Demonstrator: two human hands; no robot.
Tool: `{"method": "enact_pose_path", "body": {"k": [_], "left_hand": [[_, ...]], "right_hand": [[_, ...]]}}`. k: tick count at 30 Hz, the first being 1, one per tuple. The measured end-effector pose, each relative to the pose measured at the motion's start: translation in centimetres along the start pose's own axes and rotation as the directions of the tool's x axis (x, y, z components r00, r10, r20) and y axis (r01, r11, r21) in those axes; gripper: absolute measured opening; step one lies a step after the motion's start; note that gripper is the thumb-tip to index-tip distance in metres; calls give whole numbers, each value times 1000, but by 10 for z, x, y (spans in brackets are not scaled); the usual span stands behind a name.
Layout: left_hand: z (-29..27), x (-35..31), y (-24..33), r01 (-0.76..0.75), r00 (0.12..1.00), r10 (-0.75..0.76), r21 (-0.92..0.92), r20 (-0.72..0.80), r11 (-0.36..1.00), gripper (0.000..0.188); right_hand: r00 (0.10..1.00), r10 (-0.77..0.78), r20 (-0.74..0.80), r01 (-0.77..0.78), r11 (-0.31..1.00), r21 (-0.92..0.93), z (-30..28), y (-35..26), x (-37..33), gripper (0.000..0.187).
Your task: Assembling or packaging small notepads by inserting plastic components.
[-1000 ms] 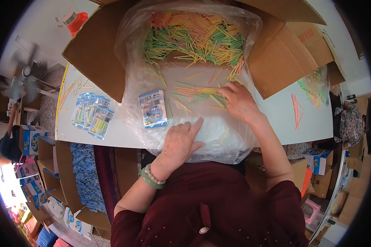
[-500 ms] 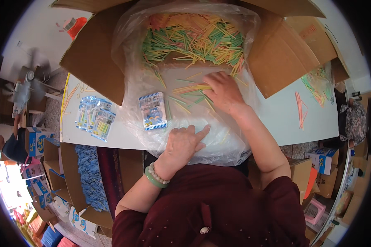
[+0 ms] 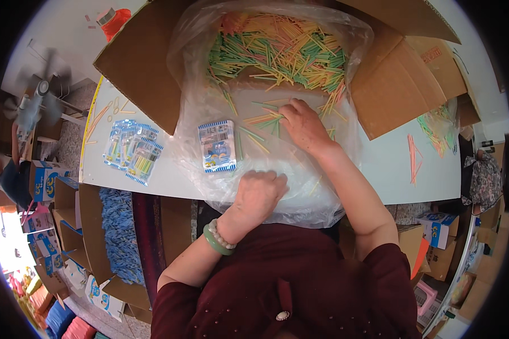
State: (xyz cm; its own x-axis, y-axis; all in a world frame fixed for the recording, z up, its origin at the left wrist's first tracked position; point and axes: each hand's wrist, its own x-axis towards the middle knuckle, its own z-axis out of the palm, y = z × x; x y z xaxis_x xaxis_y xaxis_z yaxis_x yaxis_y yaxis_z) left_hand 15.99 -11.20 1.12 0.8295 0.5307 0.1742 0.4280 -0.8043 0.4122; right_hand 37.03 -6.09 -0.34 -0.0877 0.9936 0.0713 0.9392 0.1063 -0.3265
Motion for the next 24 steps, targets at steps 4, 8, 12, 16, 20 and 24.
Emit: {"method": "enact_pose_path", "body": {"k": [4,8,12,16,20,24], "left_hand": [[-16,26,1,-12,975,67,251,-212,968,37],[-2,18,-9,67,990,-37,233,-133,970,42],[4,6,-6,86,994,-68,219,-89,972,37],[7,2,-8,76,986,-48,176,-157,981,34],[7,1,-9,102,986,-77,171,-147,980,33],[5,1,-8,105,981,-83,122,-174,987,33]], "right_hand": [[989,54,141,-62,997,55,-10,-8,15,37],[995,-98,-9,98,995,-30,-14,-20,6,54],[993,-117,4,117,993,-3,-14,-15,6,74],[997,-73,-26,73,997,-4,-14,-9,10,69],[997,-62,55,63,998,-18,-19,-7,2,60],[999,-9,41,12,998,-64,-16,-5,0,29]]}}
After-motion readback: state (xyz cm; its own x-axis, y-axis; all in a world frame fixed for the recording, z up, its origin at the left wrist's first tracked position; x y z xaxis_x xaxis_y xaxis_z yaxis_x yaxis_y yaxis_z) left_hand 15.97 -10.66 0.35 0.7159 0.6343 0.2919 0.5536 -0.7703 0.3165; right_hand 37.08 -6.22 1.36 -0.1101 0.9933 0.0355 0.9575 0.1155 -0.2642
